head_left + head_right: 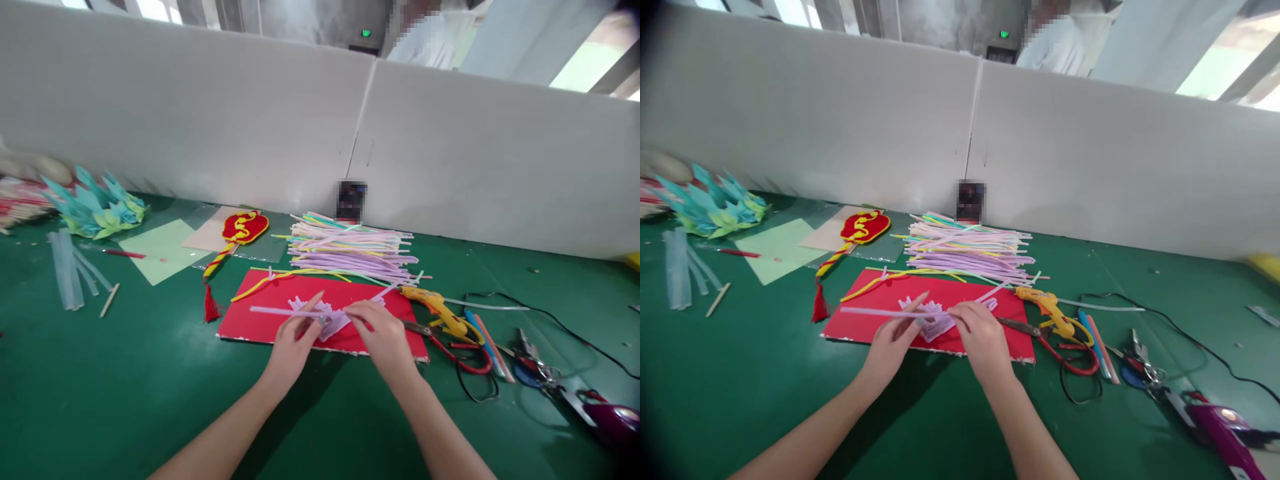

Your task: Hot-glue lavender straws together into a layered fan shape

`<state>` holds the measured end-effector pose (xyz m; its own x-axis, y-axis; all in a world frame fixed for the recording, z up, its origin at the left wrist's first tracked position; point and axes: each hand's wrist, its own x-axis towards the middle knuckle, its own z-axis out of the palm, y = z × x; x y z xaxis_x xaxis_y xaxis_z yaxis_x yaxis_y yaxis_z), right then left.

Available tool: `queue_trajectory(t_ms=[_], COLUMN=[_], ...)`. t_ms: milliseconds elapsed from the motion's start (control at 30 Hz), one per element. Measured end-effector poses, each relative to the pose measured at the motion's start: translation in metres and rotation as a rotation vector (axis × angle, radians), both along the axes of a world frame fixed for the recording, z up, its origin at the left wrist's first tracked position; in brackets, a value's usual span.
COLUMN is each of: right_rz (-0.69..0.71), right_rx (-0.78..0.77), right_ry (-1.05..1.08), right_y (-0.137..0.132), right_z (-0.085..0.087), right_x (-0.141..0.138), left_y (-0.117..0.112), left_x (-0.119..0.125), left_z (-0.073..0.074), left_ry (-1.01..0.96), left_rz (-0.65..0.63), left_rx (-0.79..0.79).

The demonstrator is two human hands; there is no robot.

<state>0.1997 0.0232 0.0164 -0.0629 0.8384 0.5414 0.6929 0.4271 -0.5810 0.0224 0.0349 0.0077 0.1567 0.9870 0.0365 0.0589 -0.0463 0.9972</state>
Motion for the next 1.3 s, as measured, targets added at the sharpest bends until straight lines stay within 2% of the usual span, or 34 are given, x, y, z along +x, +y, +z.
queue_trajectory(t_ms=[67,133,267,367,467,533,700,800,900,967,1067,1133,1167,1233,1300], right_rz=[0.017,-0.039,-0.316,-0.459,-0.464,-0.441,-0.337,-0.333,-0.398,-0.496,-0.608,-0.484,-0.366,-0.113,0.040], right_rx=[-0.061,-0.124,-0.169,-0.191,-0.227,-0.297,-0.663,-0.840,-0.970,-0.941,-0.638,-0.451,-0.462,-0.603,-0.686], right_ry=[-0.025,-0.063,-0.057,-0.192,-0.283,-0.273,-0.120,-0.196,-0.278,-0.303,-0.210,0.034,0.203,0.542,0.805], right_y=[0.000,0.002,0.001,-0.003,-0.006,-0.008,-0.015,-0.019,-0.023,-0.025,-0.024,-0.021,-0.020,-0.018,-0.018], right_z=[-0.003,-0.002,-0.006,-0.016,-0.023,-0.021,-0.001,0.009,0.013,0.015,0.016,0.015,0.013,0.009,0.003], right_x=[0.002,0.011,0.044,0.065,0.075,0.078,0.085,0.092,0.099,0.098,0.081,0.059,0.046,0.022,0.004], left_y=[0.002,0.005,0.013,0.018,0.020,0.020,0.020,0.020,0.021,0.021,0.020,0.017,0.015,0.011,0.007], left_x=[0.001,0.001,0.000,-0.002,-0.002,-0.002,-0.002,-0.002,-0.003,-0.004,-0.006,-0.006,-0.006,-0.005,-0.003], left_z=[-0.001,-0.002,-0.005,-0.007,-0.008,-0.007,-0.008,-0.008,-0.007,-0.007,-0.006,-0.004,-0.002,0.000,0.001], left_ry=[-0.142,-0.278,-0.543,-0.674,-0.697,-0.687,-0.690,-0.672,-0.663,-0.668,-0.667,-0.654,-0.645,-0.621,-0.592], left_rz=[-0.045,-0.057,0.053,0.108,0.100,0.085,0.065,0.061,0.065,0.060,-0.003,-0.083,-0.125,-0.218,-0.311], left_rx=[-0.102,-0.159,-0.250,-0.322,-0.346,-0.346,-0.364,-0.369,-0.376,-0.378,-0.369,-0.363,-0.361,-0.369,-0.393])
